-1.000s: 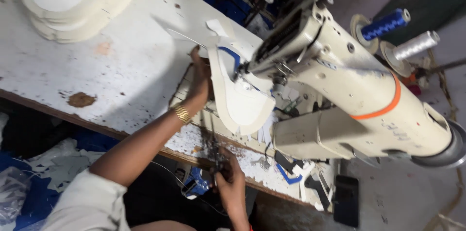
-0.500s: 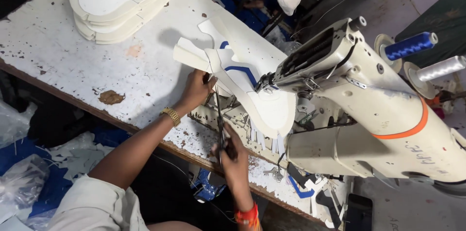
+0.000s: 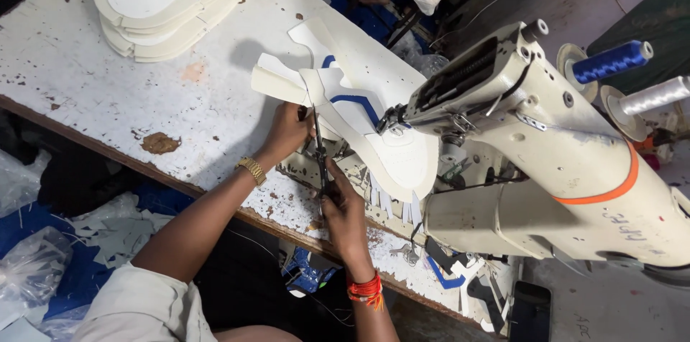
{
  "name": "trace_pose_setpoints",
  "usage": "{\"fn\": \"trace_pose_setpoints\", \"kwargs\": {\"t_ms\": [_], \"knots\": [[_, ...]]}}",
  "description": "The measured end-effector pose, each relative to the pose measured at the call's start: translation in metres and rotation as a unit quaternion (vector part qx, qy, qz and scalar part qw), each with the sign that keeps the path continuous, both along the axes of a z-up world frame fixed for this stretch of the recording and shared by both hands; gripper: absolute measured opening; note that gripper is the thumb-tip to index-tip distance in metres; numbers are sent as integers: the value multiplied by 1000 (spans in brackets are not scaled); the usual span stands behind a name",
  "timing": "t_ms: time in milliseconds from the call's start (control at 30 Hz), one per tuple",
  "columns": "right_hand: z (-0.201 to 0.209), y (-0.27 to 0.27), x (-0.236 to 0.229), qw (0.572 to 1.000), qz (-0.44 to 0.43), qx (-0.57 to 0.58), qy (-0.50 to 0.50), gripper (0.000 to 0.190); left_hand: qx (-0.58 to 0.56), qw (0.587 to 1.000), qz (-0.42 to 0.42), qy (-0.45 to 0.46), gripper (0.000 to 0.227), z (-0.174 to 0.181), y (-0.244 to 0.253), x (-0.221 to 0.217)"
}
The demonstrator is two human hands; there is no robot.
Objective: Stitching various components of shoe uppers using an industrial sewing machine and trimming excess material with scissors.
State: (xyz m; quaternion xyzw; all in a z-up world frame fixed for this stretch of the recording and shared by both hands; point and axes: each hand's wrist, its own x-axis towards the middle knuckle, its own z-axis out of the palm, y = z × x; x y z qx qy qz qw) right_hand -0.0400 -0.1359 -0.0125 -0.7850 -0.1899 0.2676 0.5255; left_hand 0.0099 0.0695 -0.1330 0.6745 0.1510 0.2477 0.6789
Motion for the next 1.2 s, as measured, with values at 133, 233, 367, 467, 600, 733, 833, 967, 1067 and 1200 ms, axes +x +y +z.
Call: {"fn": "trace_pose_setpoints", "kwargs": {"t_ms": [133, 233, 367, 467, 600, 733, 833, 967, 1067, 1200], "knots": [[-5, -3, 13, 997, 26, -30, -70, 75, 2, 1000, 6, 2, 14, 6, -1, 1], [5, 1, 12, 996, 23, -48, -72, 73, 27, 999, 20, -11, 18, 1, 0, 1], [8, 4, 9, 998, 27, -33, -38, 72, -1, 999, 23, 48, 16, -3, 2, 4], [14, 4, 2, 999, 27, -32, -18, 72, -132, 989, 33, 56, 23, 6, 7, 8], [6, -11, -9, 999, 3, -43, 18, 71, -269, 963, -9, -31, 68, 8, 24, 15], [-31, -55, -20, 1000, -14, -23, -3, 68, -285, 956, -33, -65, 86, -31, 51, 46], [-35, -81, -29, 996, 3, -30, -85, 66, -278, 949, 125, -80, 63, 0, 52, 42], [-25, -93, -18, 926, 31, -195, -321, 63, 19, 992, 30, -124, 35, 112, 33, 41], [-2, -94, -28, 882, 33, -254, -396, 55, 182, 965, -174, -78, 28, 153, 8, 38], [51, -86, -34, 912, -55, -187, -362, 49, 296, 899, -313, 81, 24, 170, 7, 40]]}}
